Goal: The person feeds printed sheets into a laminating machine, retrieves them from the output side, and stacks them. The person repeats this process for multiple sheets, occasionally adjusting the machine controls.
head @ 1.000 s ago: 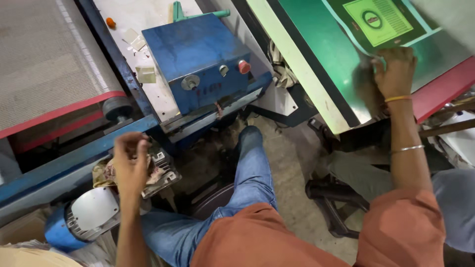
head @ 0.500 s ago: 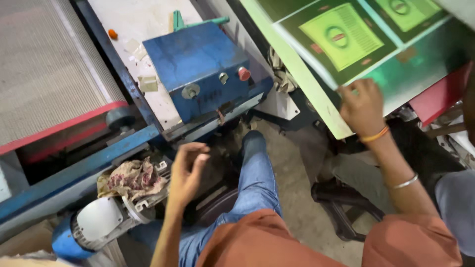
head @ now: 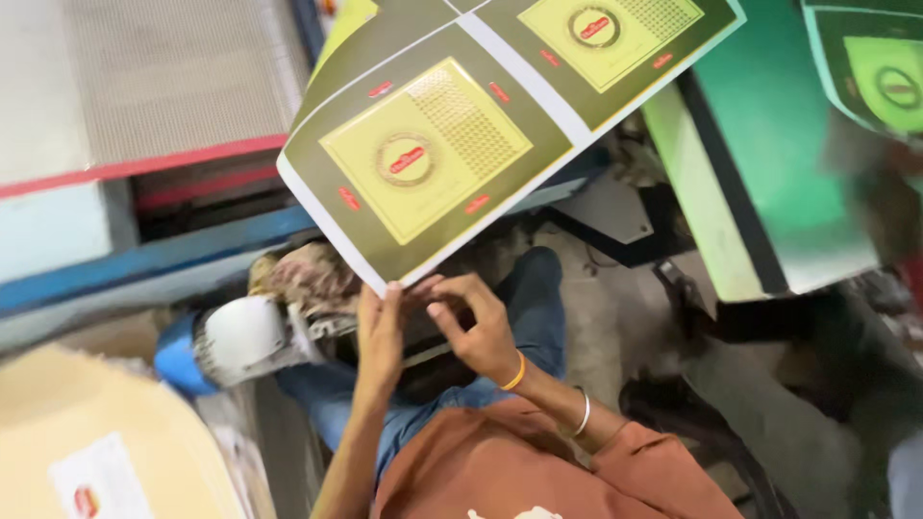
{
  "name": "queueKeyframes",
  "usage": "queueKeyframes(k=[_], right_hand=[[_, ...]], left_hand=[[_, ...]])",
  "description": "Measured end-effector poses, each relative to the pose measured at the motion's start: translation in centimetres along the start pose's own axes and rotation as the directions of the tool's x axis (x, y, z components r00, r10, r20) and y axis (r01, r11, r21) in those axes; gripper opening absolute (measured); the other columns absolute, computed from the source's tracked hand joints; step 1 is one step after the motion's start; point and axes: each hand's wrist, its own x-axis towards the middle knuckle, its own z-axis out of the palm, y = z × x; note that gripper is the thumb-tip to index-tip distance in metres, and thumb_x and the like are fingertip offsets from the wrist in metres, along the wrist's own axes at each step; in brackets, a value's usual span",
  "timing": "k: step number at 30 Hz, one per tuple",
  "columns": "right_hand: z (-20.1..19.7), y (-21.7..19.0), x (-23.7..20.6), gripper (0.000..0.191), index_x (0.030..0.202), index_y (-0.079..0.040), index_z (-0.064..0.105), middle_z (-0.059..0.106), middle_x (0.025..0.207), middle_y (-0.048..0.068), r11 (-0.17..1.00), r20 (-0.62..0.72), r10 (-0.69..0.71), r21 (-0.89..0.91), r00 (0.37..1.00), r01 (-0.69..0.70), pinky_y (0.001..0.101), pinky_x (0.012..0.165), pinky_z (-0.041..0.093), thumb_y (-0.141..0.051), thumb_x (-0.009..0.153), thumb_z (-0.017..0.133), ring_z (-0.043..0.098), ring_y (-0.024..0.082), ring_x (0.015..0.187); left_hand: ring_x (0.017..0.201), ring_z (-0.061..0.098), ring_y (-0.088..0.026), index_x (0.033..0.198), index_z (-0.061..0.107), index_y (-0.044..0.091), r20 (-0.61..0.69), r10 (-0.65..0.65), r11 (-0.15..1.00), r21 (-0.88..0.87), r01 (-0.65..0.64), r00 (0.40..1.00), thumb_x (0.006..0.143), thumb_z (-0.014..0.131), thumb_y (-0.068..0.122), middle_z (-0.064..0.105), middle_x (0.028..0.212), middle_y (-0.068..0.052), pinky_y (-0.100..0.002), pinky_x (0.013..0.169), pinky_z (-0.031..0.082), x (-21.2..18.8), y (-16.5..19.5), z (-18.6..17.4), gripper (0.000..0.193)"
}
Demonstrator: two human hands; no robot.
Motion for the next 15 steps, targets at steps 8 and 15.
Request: queueKeyframes(k=[8, 15], right_hand=[[0.5, 8.5, 2.5, 0.038, 0.133, -0.003, 0.051, 0.068, 0.118, 0.013, 0.797, 0.171, 0.407, 0.414, 0.897, -0.44, 0.0279, 0.078, 0.056, -0.02, 0.101, 0.063, 0.071, 0.018, 0.092], [1.1, 10.9, -1.3, 0.027, 0.122, -0.003, 0.06, 0.07, 0.111, 0.011, 0.794, 0.315, 0.435, 0.307, 0.843, -0.524, 0.0279, 0.077, 0.055, -0.014, 0.098, 0.066, 0.069, 0.017, 0.092]], left_hand=[[0.104, 0.074, -0.03, 0.141, 0.043, -0.001, -0.142, 0.167, 0.974, 0.177, -0.141, 0.976, 0.11, 0.038, 0.015, 0.069, 0.122, -0.022, -0.041, 0.092, 0.061, 3.5, 6.2, -15.1, 0.035], [0.086, 0.074, -0.029, 0.133, 0.049, -0.002, -0.08, -0.053, 0.914, 0.397, 0.081, 0.995, 0.108, 0.043, 0.006, 0.069, 0.105, -0.019, -0.039, 0.082, 0.062, 13.0, 14.3, -28.7, 0.026]])
